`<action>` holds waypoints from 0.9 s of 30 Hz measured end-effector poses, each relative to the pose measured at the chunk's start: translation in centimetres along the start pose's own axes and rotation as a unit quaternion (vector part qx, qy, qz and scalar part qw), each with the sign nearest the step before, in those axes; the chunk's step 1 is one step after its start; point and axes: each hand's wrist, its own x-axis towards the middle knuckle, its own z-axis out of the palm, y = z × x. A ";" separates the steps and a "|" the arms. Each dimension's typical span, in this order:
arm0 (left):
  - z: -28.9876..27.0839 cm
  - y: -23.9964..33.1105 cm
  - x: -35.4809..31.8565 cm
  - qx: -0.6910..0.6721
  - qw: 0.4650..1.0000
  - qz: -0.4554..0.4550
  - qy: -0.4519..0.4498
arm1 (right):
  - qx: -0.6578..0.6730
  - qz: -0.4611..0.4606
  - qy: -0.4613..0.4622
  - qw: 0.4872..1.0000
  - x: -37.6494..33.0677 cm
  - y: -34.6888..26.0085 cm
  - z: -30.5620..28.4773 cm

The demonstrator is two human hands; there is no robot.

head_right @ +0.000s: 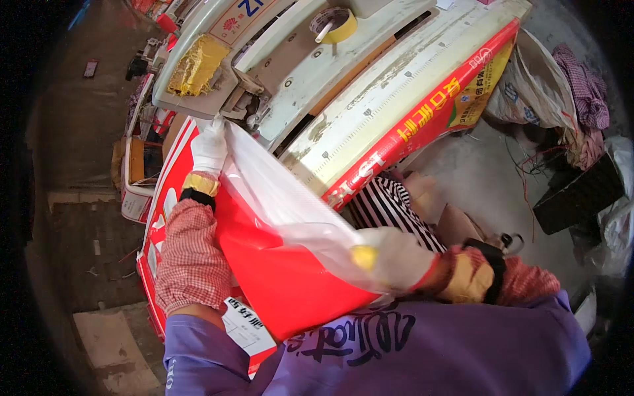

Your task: The person picks up a red and white bag, inserts a clear plastic liner into it, and places the finished bag onto a stack before repeating the process.

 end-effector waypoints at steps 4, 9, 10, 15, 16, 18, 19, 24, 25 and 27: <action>1.7 -0.6 0.1 -0.123 0.991 0.002 0.060 | 0.055 0.146 0.017 0.988 1.2 4.0 -0.1; 3.1 -1.9 0.7 -0.187 0.966 0.046 0.174 | 0.185 0.040 0.094 0.977 1.2 2.9 1.2; 3.3 -2.4 0.4 -0.190 0.976 0.041 0.098 | 0.182 0.040 0.086 0.979 1.1 1.5 1.1; 0.2 -1.4 0.0 -0.219 0.974 0.047 0.009 | -0.191 0.034 0.086 0.977 0.5 -1.5 0.0; -1.8 -0.5 -0.3 -0.295 0.946 -0.053 -0.125 | -0.192 0.036 0.085 0.977 0.4 -1.4 -0.2; -2.6 -0.3 -1.0 -0.265 0.951 -0.029 -0.155 | -0.071 0.113 0.054 0.990 0.0 -1.6 -0.3; -2.8 -0.5 -0.9 -0.230 0.956 -0.002 -0.184 | -0.072 0.112 0.056 0.990 -0.2 -0.6 0.0; 2.7 -2.8 1.6 -0.327 0.943 -0.014 -0.066 | -0.356 -0.036 0.048 0.932 2.8 -1.0 1.0; 1.4 -0.4 4.4 -0.272 0.962 0.022 0.006 | -0.310 -0.036 0.090 0.946 4.5 -0.6 0.6; 8.3 -11.7 4.0 -0.159 0.987 -0.026 0.029 | -0.348 -0.272 0.152 0.884 8.5 -1.4 3.5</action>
